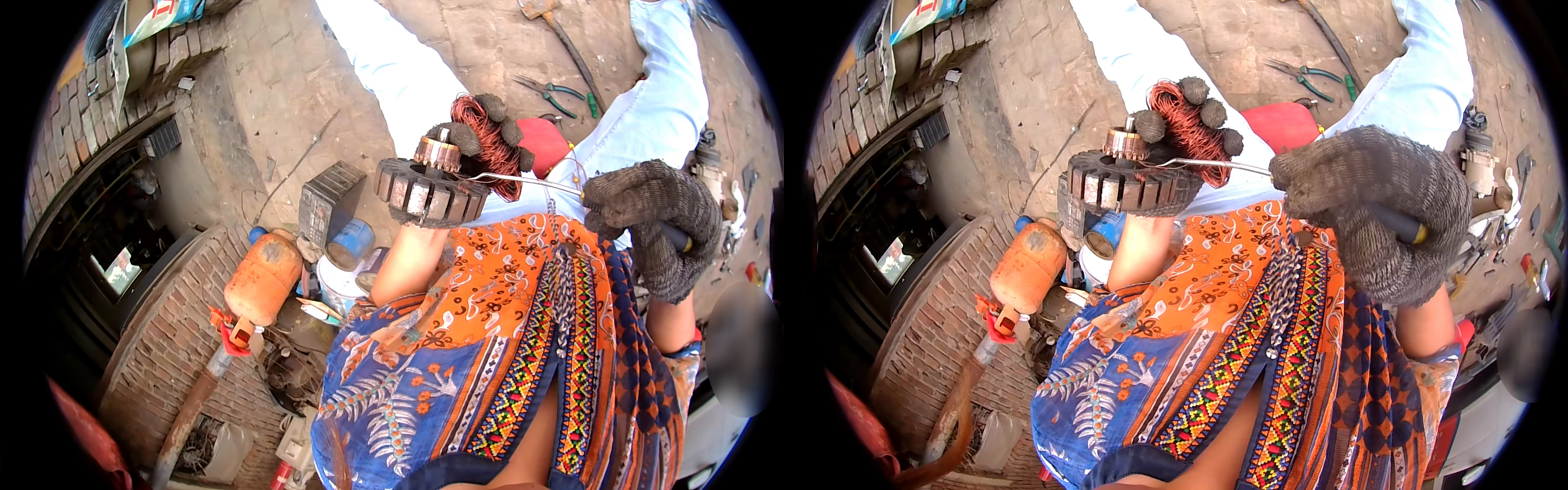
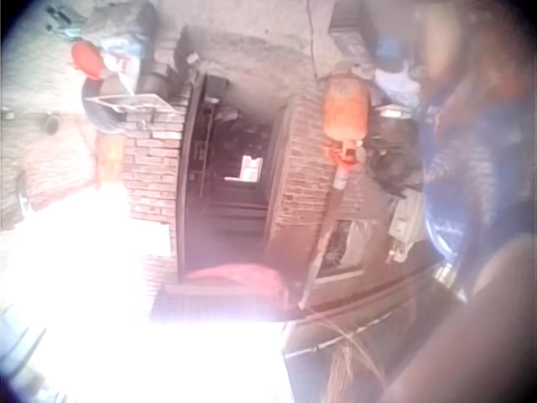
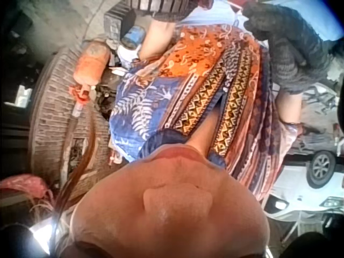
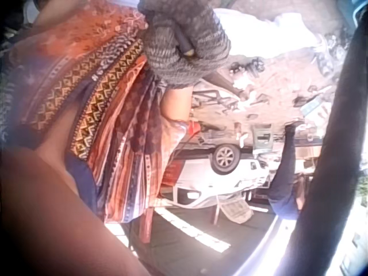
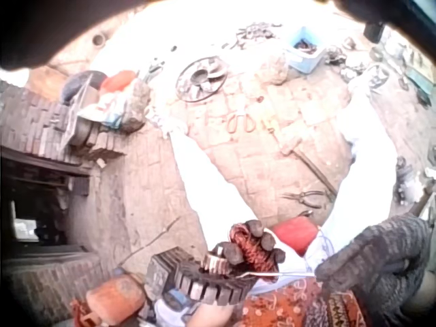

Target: The person sits on the ground and uses a screwdriver to adjust a motor stator, then picks up a coil of copper wire and wraps it around the stator slots. The person continues to wind the wire and uses the screwdriver to tuck the wire into the slots.

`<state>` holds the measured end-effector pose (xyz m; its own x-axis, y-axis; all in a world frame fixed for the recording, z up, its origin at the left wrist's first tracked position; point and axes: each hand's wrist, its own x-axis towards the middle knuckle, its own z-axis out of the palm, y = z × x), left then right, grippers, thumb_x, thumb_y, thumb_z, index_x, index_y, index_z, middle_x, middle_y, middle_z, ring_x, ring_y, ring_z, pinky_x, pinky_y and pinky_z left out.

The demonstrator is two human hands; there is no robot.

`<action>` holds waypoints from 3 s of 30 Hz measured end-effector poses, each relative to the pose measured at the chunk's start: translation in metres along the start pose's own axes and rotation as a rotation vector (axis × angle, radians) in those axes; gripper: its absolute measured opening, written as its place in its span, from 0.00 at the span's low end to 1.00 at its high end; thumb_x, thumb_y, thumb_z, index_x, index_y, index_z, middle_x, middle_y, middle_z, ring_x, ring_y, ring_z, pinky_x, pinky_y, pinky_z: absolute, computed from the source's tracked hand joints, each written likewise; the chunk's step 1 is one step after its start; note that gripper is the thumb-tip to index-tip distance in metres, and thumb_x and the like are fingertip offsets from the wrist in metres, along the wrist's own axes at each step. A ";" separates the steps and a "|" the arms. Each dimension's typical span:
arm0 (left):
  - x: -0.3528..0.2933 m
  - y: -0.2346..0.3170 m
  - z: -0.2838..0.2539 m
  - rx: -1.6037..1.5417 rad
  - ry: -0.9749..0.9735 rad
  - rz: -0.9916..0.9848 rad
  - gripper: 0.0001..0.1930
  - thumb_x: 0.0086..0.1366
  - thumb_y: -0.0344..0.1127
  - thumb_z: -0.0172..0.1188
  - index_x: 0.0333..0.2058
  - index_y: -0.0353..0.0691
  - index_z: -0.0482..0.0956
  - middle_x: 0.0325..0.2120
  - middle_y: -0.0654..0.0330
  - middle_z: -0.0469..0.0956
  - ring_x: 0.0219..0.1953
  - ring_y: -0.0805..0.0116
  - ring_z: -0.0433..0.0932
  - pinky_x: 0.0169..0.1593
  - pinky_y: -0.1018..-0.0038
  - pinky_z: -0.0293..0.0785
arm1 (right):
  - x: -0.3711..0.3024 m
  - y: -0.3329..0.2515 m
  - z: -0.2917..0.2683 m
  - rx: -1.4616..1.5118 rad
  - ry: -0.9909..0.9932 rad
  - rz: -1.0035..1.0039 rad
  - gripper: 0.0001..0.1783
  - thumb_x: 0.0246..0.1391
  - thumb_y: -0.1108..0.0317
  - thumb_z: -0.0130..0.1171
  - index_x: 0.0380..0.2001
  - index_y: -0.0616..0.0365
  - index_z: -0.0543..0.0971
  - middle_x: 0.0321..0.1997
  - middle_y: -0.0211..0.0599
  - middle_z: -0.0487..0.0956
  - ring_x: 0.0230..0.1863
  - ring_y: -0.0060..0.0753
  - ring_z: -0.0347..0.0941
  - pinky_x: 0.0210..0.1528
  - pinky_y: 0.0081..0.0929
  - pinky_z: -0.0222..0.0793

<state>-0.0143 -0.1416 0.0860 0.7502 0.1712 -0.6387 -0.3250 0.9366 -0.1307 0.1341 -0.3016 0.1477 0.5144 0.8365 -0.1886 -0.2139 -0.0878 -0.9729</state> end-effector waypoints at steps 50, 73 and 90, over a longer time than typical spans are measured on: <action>0.021 0.002 -0.045 0.199 -0.444 -0.033 0.25 0.50 0.39 0.63 0.47 0.36 0.69 0.39 0.49 0.74 0.42 0.48 0.74 0.45 0.55 0.74 | 0.008 0.024 -0.002 0.420 -0.006 0.282 0.18 0.58 0.62 0.53 0.37 0.71 0.77 0.35 0.51 0.79 0.27 0.34 0.78 0.25 0.23 0.73; 0.011 0.010 -0.026 0.070 -0.450 -0.064 0.25 0.50 0.36 0.58 0.47 0.32 0.68 0.38 0.45 0.75 0.39 0.42 0.76 0.39 0.56 0.78 | 0.006 0.011 0.002 0.334 -0.453 0.553 0.25 0.60 0.67 0.49 0.59 0.63 0.64 0.57 0.36 0.71 0.45 0.20 0.70 0.48 0.21 0.68; 0.010 0.023 -0.027 0.275 -0.622 -0.018 0.24 0.58 0.43 0.59 0.48 0.35 0.68 0.41 0.50 0.72 0.46 0.57 0.71 0.47 0.56 0.69 | -0.008 0.016 0.016 -0.546 -0.455 -0.134 0.19 0.51 0.76 0.51 0.49 0.63 0.74 0.46 0.43 0.79 0.33 0.39 0.76 0.37 0.32 0.70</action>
<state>-0.0300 -0.1264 0.0556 0.9723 0.2219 -0.0727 -0.2131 0.9705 0.1132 0.1131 -0.3013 0.1358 0.0853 0.9909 -0.1038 0.3335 -0.1266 -0.9342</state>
